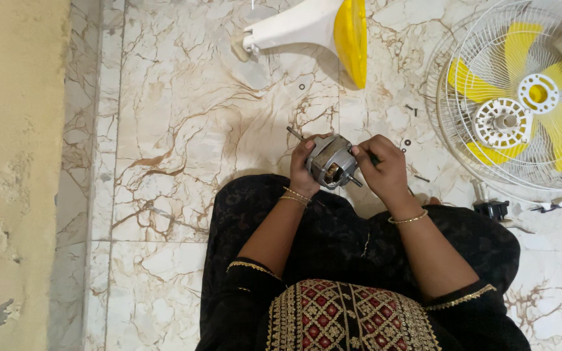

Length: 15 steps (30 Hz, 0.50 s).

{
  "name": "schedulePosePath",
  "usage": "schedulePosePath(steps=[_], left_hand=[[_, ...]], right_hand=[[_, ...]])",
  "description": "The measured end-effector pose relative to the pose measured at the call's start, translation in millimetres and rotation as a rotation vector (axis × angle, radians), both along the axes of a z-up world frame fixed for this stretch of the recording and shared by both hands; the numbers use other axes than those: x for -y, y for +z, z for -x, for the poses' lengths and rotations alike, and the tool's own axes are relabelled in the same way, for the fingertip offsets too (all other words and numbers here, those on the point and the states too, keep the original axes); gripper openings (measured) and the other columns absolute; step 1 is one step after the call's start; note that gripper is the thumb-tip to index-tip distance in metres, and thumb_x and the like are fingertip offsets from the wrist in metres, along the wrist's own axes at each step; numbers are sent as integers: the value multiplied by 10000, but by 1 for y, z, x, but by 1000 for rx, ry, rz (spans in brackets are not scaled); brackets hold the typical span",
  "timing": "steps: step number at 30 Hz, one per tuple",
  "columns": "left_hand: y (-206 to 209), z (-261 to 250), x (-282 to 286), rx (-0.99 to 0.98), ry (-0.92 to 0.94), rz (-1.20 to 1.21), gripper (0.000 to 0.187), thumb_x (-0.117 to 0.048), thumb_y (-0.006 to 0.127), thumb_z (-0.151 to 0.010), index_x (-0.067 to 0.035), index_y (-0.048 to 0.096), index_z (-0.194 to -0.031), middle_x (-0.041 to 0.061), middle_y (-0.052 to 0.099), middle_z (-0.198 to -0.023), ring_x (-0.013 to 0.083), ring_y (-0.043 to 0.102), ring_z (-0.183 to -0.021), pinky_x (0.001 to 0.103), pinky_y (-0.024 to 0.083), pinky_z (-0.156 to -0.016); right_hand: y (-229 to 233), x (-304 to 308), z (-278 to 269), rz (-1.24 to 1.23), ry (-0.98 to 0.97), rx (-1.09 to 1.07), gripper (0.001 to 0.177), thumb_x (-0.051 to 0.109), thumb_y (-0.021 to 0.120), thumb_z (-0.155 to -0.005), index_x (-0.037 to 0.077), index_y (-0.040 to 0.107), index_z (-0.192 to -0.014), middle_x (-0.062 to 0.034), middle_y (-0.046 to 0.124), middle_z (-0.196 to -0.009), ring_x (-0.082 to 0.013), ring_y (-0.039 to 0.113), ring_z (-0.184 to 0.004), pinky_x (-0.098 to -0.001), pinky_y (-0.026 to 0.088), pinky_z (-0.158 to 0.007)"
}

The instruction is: The person sits on the floor and uses a green screwdriver to remove screws from a fan motor housing, then reinserts and tightens them. They handle the motor and a yellow fan blade, aligning the motor with the blade hub.

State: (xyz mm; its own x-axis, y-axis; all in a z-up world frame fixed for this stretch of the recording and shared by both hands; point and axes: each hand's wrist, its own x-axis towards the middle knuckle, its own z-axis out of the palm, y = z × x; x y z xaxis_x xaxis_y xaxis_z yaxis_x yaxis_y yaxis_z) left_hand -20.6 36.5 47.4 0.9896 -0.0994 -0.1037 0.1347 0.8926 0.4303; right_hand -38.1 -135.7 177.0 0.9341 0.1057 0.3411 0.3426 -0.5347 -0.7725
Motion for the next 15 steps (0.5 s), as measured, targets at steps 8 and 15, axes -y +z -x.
schedulePosePath(steps=[8,15], left_hand=[[-23,-11,2,-311,34,209,515,-450,604,-971,-4,669,-1221,148,693,-1207,312,665,-1107,434,515,-1032],[-24,-12,1,-502,60,240,717,-631,566,-842,-47,673,-1244,116,715,-1201,301,647,-1106,435,501,-998]], right_hand=[[-3,34,-14,-792,-137,-159,229,85,677,-1032,86,575,-1236,-24,572,-998,-152,532,-751,-302,474,-690],[16,85,-5,-1327,-86,153,371,-94,679,-1005,85,487,-1267,-68,571,-1192,-179,595,-994,-327,510,-934]])
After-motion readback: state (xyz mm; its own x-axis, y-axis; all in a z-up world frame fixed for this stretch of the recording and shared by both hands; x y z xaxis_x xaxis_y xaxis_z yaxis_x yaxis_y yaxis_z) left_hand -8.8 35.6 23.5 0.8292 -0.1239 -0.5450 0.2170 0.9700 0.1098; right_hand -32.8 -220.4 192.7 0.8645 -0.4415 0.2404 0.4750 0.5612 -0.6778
